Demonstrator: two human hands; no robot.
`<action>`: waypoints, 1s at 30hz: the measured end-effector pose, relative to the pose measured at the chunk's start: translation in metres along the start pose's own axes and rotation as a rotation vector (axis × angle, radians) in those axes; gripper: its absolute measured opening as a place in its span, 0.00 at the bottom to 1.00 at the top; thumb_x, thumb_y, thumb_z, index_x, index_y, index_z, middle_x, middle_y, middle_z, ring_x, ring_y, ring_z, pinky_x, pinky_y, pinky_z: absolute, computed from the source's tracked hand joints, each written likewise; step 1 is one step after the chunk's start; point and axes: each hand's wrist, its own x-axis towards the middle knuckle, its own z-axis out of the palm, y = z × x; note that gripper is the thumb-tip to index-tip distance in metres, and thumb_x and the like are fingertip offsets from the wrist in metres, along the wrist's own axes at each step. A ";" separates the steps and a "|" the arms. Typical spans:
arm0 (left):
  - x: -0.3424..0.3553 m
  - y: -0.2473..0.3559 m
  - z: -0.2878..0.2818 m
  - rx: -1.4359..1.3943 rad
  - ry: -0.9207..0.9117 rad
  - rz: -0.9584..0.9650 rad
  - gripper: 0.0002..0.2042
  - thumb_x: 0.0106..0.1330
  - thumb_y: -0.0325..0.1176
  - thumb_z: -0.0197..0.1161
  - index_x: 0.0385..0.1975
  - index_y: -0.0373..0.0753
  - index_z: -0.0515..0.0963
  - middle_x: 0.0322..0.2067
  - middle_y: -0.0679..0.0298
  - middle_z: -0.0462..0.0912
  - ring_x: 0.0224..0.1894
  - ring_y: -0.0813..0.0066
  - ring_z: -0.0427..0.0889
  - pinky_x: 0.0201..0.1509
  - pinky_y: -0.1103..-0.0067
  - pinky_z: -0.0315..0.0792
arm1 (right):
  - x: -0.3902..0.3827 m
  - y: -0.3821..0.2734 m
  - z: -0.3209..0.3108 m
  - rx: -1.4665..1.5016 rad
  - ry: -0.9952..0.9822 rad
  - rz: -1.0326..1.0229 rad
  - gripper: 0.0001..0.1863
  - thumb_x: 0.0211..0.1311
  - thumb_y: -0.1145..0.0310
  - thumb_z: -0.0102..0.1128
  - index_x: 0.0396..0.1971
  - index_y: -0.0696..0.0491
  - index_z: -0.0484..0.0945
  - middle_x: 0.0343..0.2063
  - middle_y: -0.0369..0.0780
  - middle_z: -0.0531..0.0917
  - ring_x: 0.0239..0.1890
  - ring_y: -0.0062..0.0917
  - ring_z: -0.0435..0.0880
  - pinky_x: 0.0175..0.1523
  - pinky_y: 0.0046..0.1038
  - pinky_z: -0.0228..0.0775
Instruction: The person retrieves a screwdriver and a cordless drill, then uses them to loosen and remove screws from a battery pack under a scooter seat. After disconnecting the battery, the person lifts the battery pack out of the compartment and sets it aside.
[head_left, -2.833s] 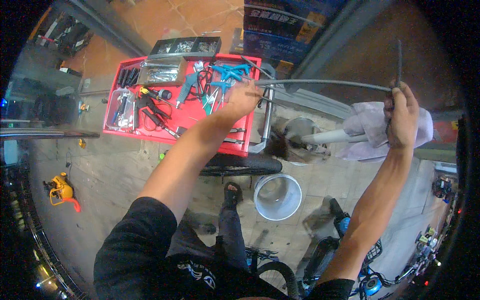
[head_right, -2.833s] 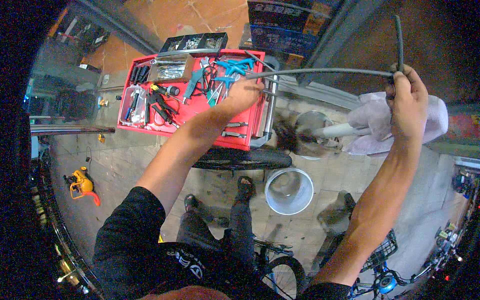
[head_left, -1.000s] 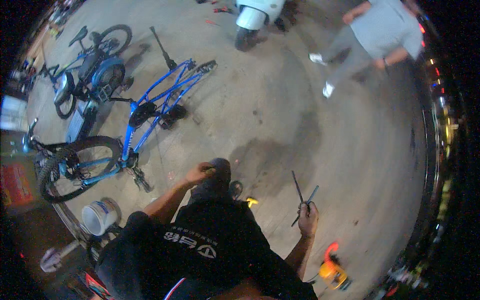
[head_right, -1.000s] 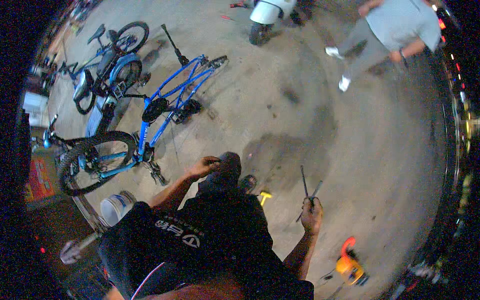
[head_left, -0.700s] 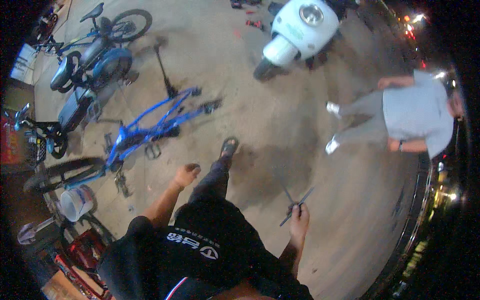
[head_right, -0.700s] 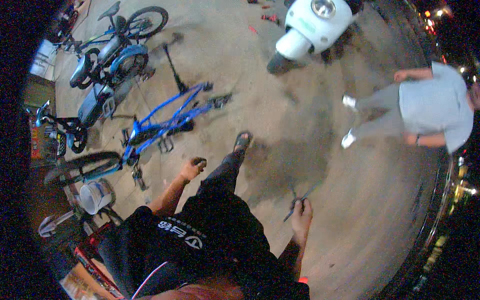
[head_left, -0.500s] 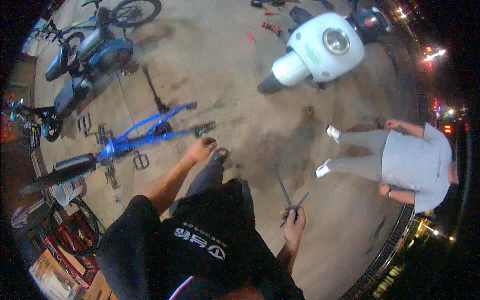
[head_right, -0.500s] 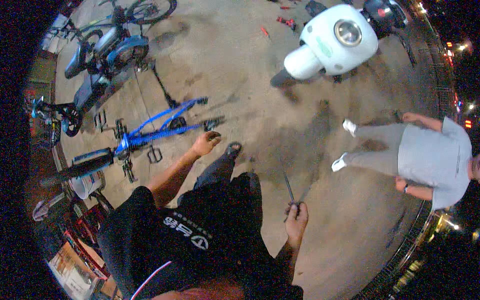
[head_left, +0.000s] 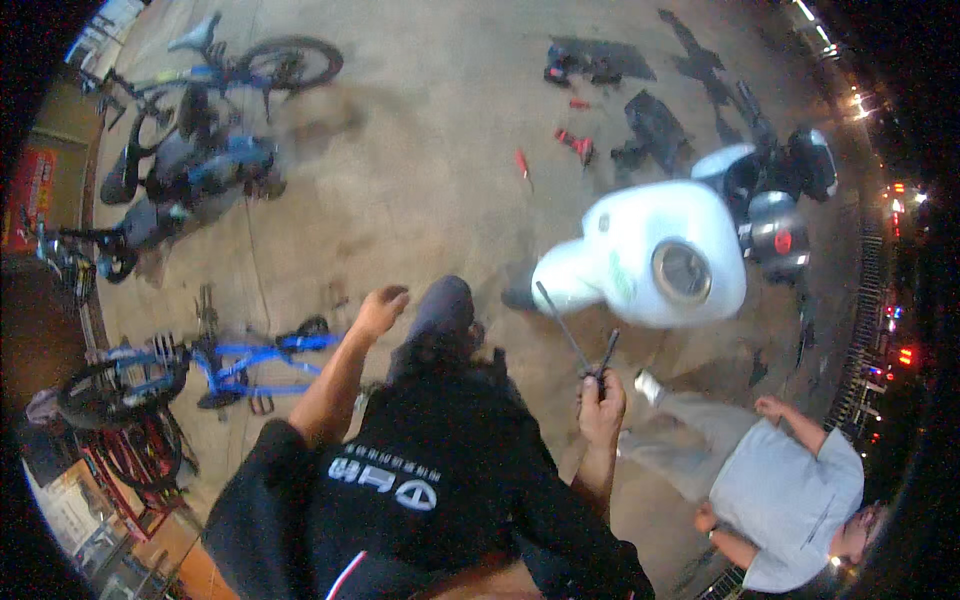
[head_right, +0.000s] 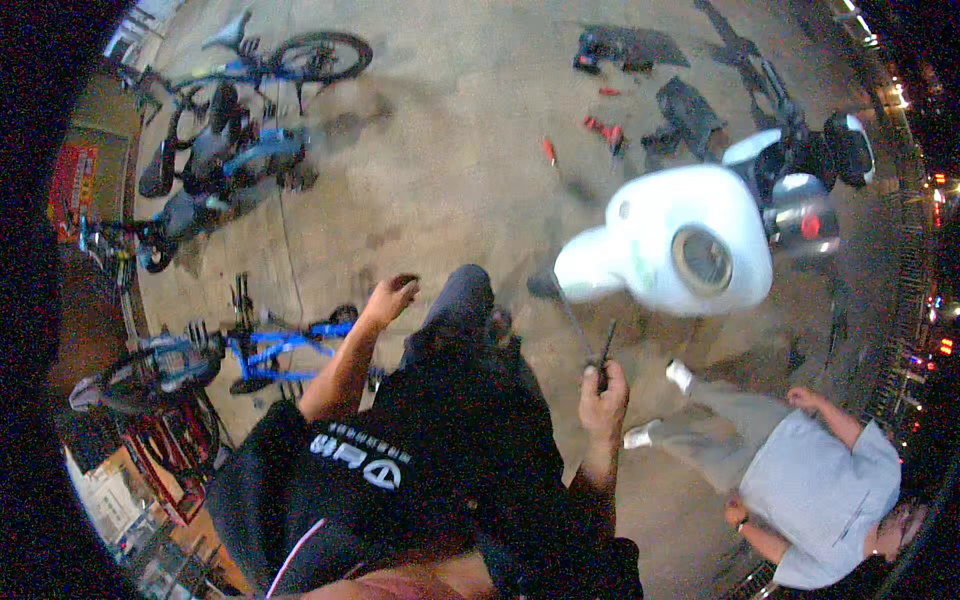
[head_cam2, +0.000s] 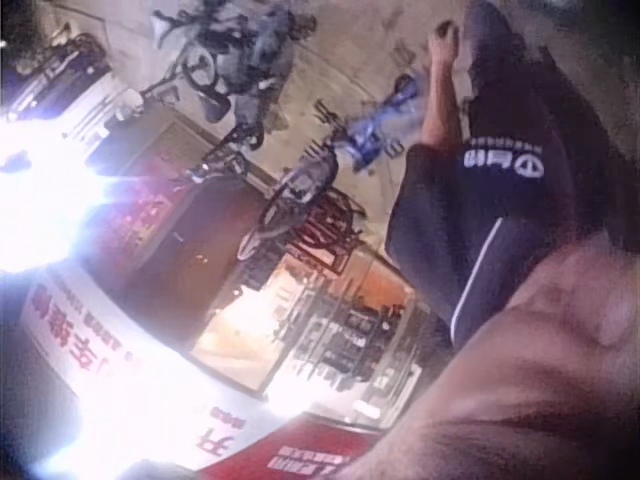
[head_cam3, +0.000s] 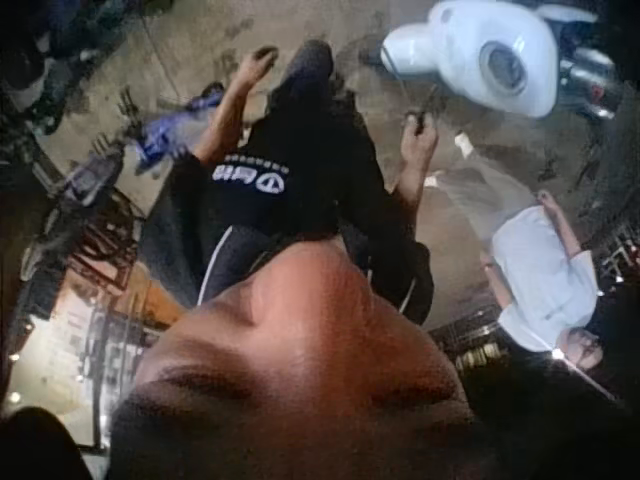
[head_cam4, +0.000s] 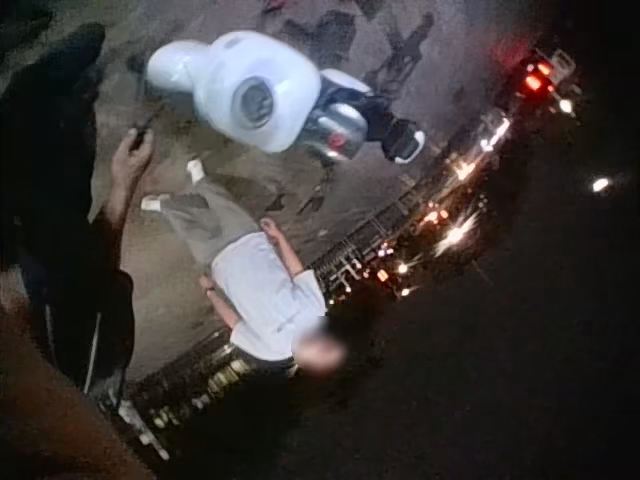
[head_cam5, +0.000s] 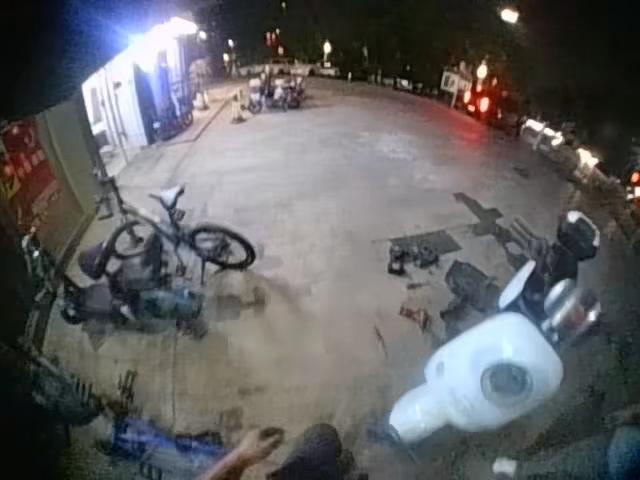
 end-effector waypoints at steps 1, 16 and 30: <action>0.025 0.017 -0.017 -0.127 0.042 0.022 0.19 0.63 0.37 0.59 0.49 0.32 0.76 0.41 0.57 0.83 0.37 0.70 0.80 0.42 0.75 0.74 | 0.045 -0.008 0.005 0.097 -0.033 -0.003 0.05 0.64 0.71 0.54 0.33 0.57 0.75 0.23 0.35 0.77 0.23 0.17 0.73 0.30 0.22 0.67; 0.516 0.416 -0.170 0.159 0.148 0.243 0.14 0.62 0.35 0.57 0.41 0.32 0.80 0.25 0.62 0.82 0.25 0.76 0.75 0.30 0.78 0.69 | 0.484 -0.032 0.076 0.293 0.392 0.375 0.02 0.65 0.75 0.51 0.35 0.56 0.71 0.22 0.32 0.73 0.21 0.15 0.70 0.26 0.19 0.64; 0.835 0.636 0.350 0.672 -0.841 0.573 0.12 0.65 0.32 0.59 0.45 0.35 0.77 0.38 0.57 0.84 0.42 0.69 0.82 0.47 0.76 0.74 | 0.694 0.090 0.040 0.108 1.233 0.883 0.13 0.64 0.68 0.50 0.43 0.60 0.73 0.29 0.48 0.79 0.27 0.36 0.74 0.36 0.34 0.67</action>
